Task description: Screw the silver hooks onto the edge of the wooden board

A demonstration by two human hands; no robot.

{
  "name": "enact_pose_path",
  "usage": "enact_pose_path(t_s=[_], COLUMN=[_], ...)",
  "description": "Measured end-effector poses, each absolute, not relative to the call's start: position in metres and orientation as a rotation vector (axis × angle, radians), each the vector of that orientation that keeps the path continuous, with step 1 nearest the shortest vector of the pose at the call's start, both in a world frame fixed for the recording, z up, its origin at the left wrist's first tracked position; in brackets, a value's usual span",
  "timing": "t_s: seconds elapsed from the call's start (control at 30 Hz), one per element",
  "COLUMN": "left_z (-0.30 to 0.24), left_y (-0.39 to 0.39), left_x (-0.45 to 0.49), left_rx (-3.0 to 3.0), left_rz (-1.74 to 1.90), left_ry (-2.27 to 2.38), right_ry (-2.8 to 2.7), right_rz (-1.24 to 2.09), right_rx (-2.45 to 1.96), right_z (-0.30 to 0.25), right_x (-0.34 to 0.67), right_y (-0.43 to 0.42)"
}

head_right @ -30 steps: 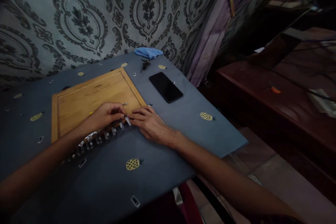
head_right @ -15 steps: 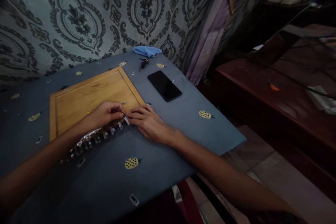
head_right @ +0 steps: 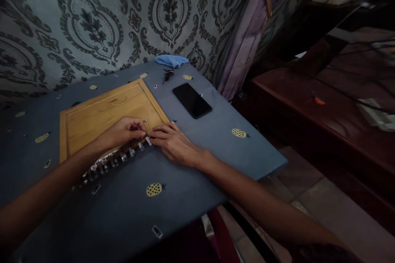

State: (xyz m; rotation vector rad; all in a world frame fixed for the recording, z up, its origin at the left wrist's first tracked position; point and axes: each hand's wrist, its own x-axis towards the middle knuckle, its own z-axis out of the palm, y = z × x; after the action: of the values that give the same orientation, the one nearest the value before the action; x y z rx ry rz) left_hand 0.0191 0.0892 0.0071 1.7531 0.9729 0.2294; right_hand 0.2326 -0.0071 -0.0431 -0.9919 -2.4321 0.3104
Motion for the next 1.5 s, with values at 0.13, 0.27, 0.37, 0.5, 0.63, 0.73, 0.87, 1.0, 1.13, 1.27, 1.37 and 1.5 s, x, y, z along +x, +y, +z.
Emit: enact_pose_path(t_s=[0.13,0.27,0.37,0.5,0.63,0.73,0.87,1.0,1.13,1.27,1.37,1.5], left_z=[0.008,0.006,0.004,0.005,0.005,0.005,0.01,0.016,0.013,0.01,0.012,0.016], left_y=[0.089,0.09,0.09,0.09,0.089,0.09,0.086,0.073,0.058,0.058,0.066,0.077], left_x=[0.02,0.02,0.02,0.02,0.02,0.02,0.014,0.003,-0.005,-0.005,-0.002,0.002], left_rx=[1.75,1.761,1.771,1.784,1.8,1.812,1.838,1.923,2.054,2.283,2.446,2.56], left_rz=[0.238,0.241,0.239,0.234,0.234,0.246,0.264,0.357,0.443,0.398,0.292,0.165], left_ry=[0.97,0.969,0.964,0.954,0.951,0.96,0.953,0.969,1.059,1.134,1.101,0.984], right_ry=[-2.425,-2.419,-2.419,-2.421,-2.433,-2.44,-2.444,-2.439,-2.425,-2.419,-2.416,-2.414], right_rz=[0.3,0.305,0.316,0.347,0.32,0.3,0.309,0.319,0.348,0.372,0.362,0.328], right_rx=[-0.974,-0.99,-0.993,-1.002,-0.995,-1.002,-1.011,-1.019,-1.026,-1.02,-1.013,-1.012], right_z=[-0.043,-0.044,-0.045,-0.044,-0.042,-0.042,-0.041,-0.041,-0.039,-0.038,-0.039,-0.041], right_x=[0.233,0.232,0.232,0.232,0.233,0.232,0.232,0.231,0.231,0.231,0.232,0.231], right_y=[-0.007,-0.006,-0.006,-0.007,-0.007,-0.007,-0.007,-0.007,-0.007,-0.007,-0.007,-0.007])
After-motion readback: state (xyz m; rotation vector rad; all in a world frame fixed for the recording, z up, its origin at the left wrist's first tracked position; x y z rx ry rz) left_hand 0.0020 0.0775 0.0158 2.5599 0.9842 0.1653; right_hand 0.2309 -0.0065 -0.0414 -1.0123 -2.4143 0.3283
